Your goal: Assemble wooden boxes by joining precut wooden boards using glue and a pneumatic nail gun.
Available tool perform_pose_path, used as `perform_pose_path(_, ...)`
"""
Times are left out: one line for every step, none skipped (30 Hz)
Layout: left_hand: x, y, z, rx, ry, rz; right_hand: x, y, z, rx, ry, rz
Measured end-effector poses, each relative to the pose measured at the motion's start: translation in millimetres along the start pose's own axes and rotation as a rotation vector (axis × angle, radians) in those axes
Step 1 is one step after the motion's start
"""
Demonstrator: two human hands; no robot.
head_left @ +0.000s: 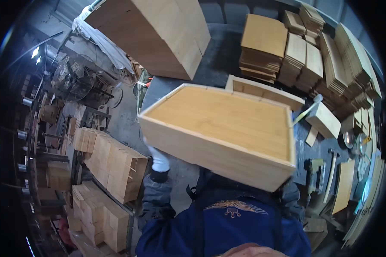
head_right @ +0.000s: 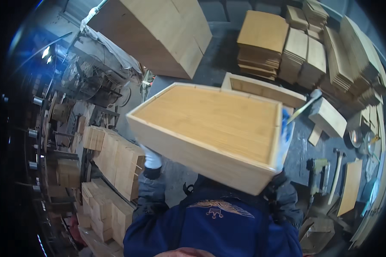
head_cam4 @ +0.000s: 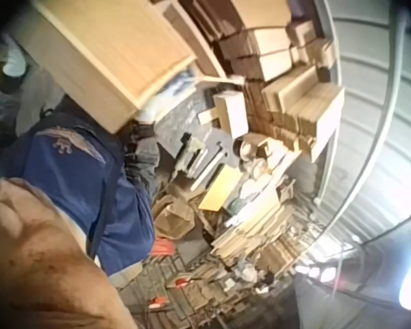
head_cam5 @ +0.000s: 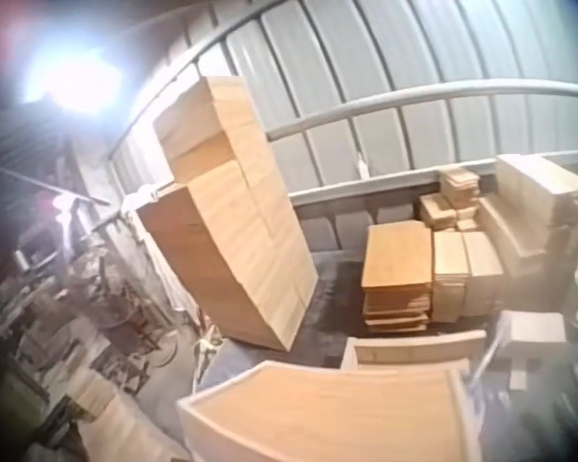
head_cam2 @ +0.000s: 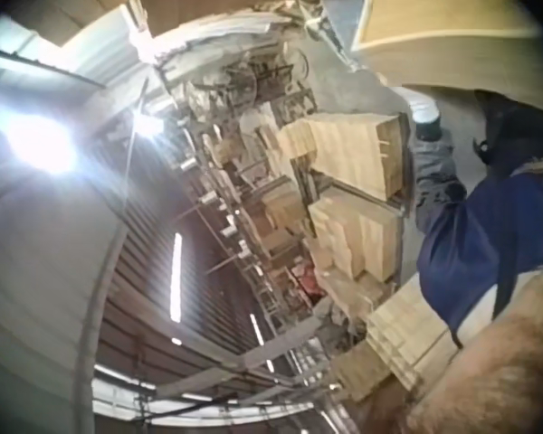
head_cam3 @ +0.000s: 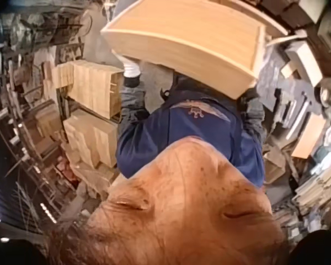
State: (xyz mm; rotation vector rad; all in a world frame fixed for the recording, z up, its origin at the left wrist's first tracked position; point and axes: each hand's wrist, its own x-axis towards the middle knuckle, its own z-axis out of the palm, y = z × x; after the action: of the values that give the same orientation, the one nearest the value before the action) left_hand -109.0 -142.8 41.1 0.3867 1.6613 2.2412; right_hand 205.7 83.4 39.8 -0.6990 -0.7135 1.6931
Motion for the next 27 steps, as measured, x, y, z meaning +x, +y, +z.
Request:
perform_pose_path(7,30,18,-0.120,0.101,-0.085,-5,8,14,-0.031,-0.002,-0.002)
perform_pose_path(15,62,34,-0.237,0.199,-0.160,-11,19,29,-0.045,-0.011,-0.001)
perform_pose_path(39,67,7,-0.203,0.137,-0.068,-23,28,56,-0.140,0.026,-0.018)
perform_pose_path(65,73,-19,-0.165,0.073,0.032,-34,37,72,-0.219,-0.051,-0.009)
perform_pose_path(84,84,-15,-0.199,0.074,0.096,-39,45,78,-0.229,-0.164,0.071)
perform_pose_path(102,84,-26,0.063,0.062,0.228,-44,58,93,-0.183,-0.147,0.104)
perform_pose_path(114,83,-44,0.333,0.060,0.355,-49,73,107,-0.163,-0.123,0.135)
perform_pose_path(132,84,-60,0.605,0.061,0.481,-53,87,120,-0.142,-0.099,0.165)
perform_pose_path(134,94,-32,0.417,0.097,0.579,-52,98,126,-0.155,-0.107,0.135)
perform_pose_path(145,112,-30,0.482,0.081,0.591,-52,105,135,-0.156,-0.122,0.110)
perform_pose_path(154,126,-36,0.551,0.070,0.602,-50,108,145,-0.096,-0.171,0.073)
perform_pose_path(167,139,-46,0.627,0.064,0.613,-48,100,170,-0.066,-0.175,0.083)
perform_pose_path(190,154,-61,0.640,0.096,0.674,-45,92,190,-0.041,-0.261,0.016)
perform_pose_path(197,192,-34,0.735,0.064,0.679,-35,86,203,-0.037,-0.321,-0.071)
perform_pose_path(217,222,-20,0.725,0.012,0.765,-24,85,215,-0.099,-0.345,-0.176)
perform_pose_path(234,251,0,0.813,-0.071,0.816,-11,74,239,-0.064,-0.424,-0.280)
perform_pose_path(256,282,12,0.751,-0.114,0.850,6,61,256,-0.159,-0.471,-0.317)
perform_pose_path(278,315,26,0.780,-0.109,0.990,24,46,282,-0.251,-0.553,-0.453)
perform_pose_path(300,348,35,0.881,-0.130,0.966,36,36,310,-0.202,-0.605,-0.427)
perform_pose_path(346,379,29,0.885,-0.106,0.981,43,26,347,-0.119,-0.663,-0.365)
perform_pose_path(354,419,46,0.963,-0.064,0.906,49,12,380,-0.072,-0.704,-0.358)
perform_pose_path(371,450,55,0.886,-0.171,1.010,54,4,410,-0.035,-0.735,-0.363)
perform_pose_path(416,483,58,0.784,-0.286,0.962,61,0,433,-0.016,-0.755,-0.410)
perform_pose_path(435,492,79,0.795,-0.410,0.967,74,-9,450,-0.025,-0.753,-0.476)
perform_pose_path(459,489,105,0.772,-0.553,0.964,89,-19,462,-0.060,-0.739,-0.554)
perform_pose_path(497,517,101,0.899,-0.587,1.043,87,-23,483,0.025,-0.794,-0.569)
perform_pose_path(519,538,111,0.940,-0.629,0.979,91,-37,495,-0.056,-0.773,-0.614)
